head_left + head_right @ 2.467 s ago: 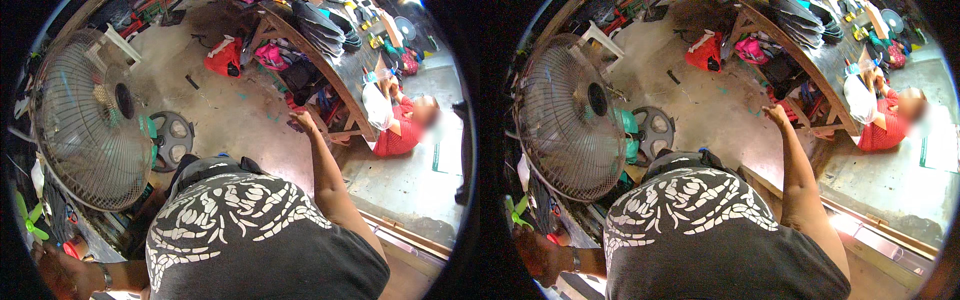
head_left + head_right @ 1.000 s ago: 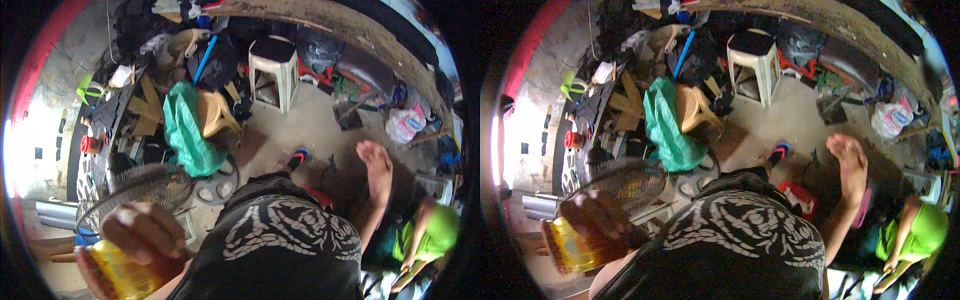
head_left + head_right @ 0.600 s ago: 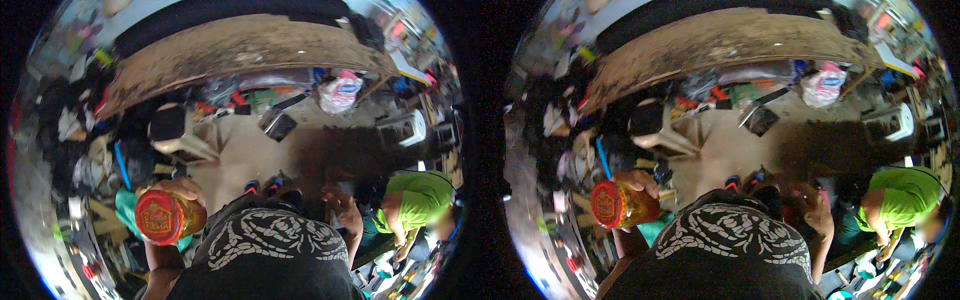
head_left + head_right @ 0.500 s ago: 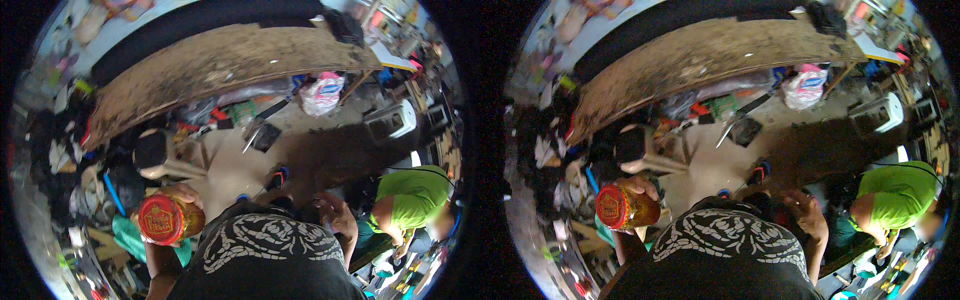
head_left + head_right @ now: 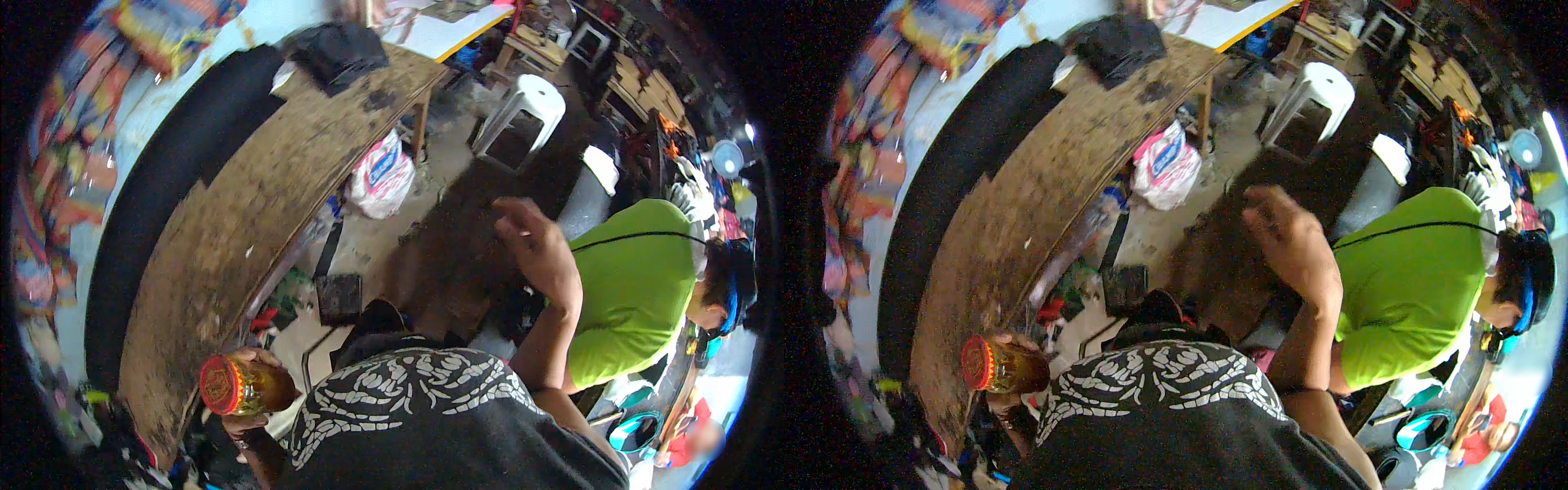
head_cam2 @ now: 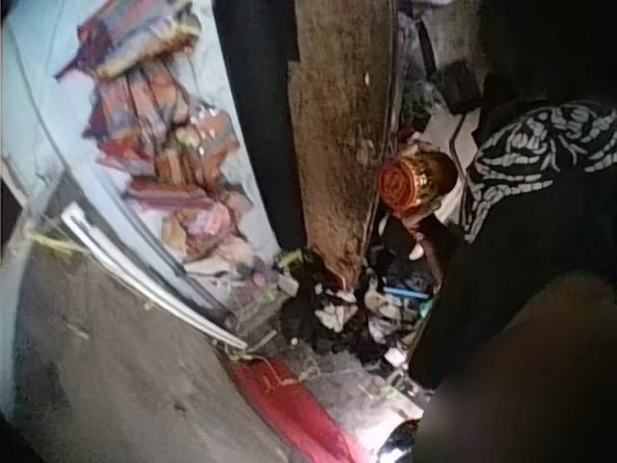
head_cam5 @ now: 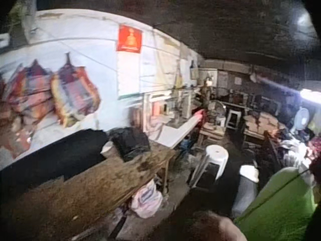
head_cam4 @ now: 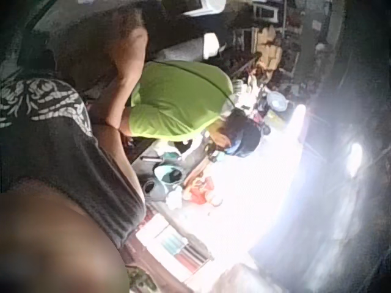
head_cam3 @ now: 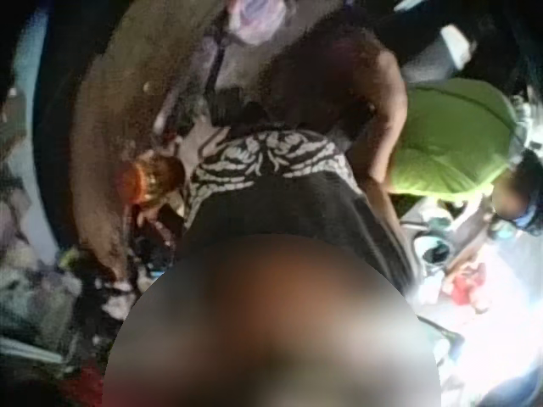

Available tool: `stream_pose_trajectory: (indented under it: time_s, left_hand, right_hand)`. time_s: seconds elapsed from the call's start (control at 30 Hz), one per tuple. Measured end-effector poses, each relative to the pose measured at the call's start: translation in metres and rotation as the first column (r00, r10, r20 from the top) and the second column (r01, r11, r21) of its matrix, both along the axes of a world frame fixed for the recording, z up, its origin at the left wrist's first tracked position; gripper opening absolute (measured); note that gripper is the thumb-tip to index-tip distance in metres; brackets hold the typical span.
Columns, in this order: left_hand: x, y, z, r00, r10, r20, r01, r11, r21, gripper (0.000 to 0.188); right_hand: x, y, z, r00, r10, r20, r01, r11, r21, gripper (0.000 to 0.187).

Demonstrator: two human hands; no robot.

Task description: The person repeatedly applies a liquid from a plastic container onto white fabric pieces using a brush. They then place a black rectangular piece onto the treated fabric and press it down. This process is repeated for multiple fabric pieces on a cluttered workbench.

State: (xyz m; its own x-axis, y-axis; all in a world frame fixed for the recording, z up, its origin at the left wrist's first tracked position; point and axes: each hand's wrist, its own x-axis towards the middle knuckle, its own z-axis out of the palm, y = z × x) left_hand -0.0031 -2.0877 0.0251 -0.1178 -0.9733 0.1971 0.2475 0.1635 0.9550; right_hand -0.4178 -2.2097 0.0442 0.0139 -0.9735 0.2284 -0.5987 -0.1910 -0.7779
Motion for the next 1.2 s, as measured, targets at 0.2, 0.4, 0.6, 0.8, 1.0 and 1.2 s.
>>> stream_pose_trajectory:
  time_s: [0.2, 0.4, 0.6, 0.8, 1.0, 1.2]
  left_hand:
    - [-0.030, -0.159, -0.012, 0.981, -0.193, -0.004, 0.193, 0.980, 0.056, 0.083]
    - [-0.061, -0.337, -0.032, 0.801, -0.582, -0.143, 0.590, 0.807, 0.020, 0.090]
    - [-0.097, -0.463, -0.027, 0.657, -0.736, -0.164, 0.752, 0.656, 0.073, 0.093]
    - [-0.164, -0.556, -0.035, 0.574, -0.791, -0.214, 0.817, 0.573, 0.072, 0.091]
    - [-0.253, -0.674, -0.050, 0.439, -0.896, -0.070, 0.889, 0.444, -0.110, 0.094]
    - [-0.355, -0.783, -0.044, 0.518, -0.853, -0.055, 0.844, 0.521, -0.124, 0.092]
  right_hand:
    - [-0.007, -0.030, 0.071, 0.668, 0.304, 0.679, 0.451, 0.560, -0.695, 0.023]
    - [0.008, -0.087, 0.134, 0.673, 0.471, 0.571, 0.183, 0.641, -0.745, 0.026]
    - [-0.023, -0.188, 0.140, 0.727, 0.469, 0.501, 0.126, 0.626, -0.769, 0.030]
    - [-0.082, -0.257, 0.125, 0.826, 0.343, 0.447, 0.201, 0.562, -0.802, 0.036]
    - [-0.207, -0.315, 0.077, 0.880, -0.172, 0.443, 0.474, 0.383, -0.793, 0.042]
    - [-0.396, -0.401, -0.062, 0.399, -0.911, 0.109, 0.880, 0.347, -0.324, 0.026]
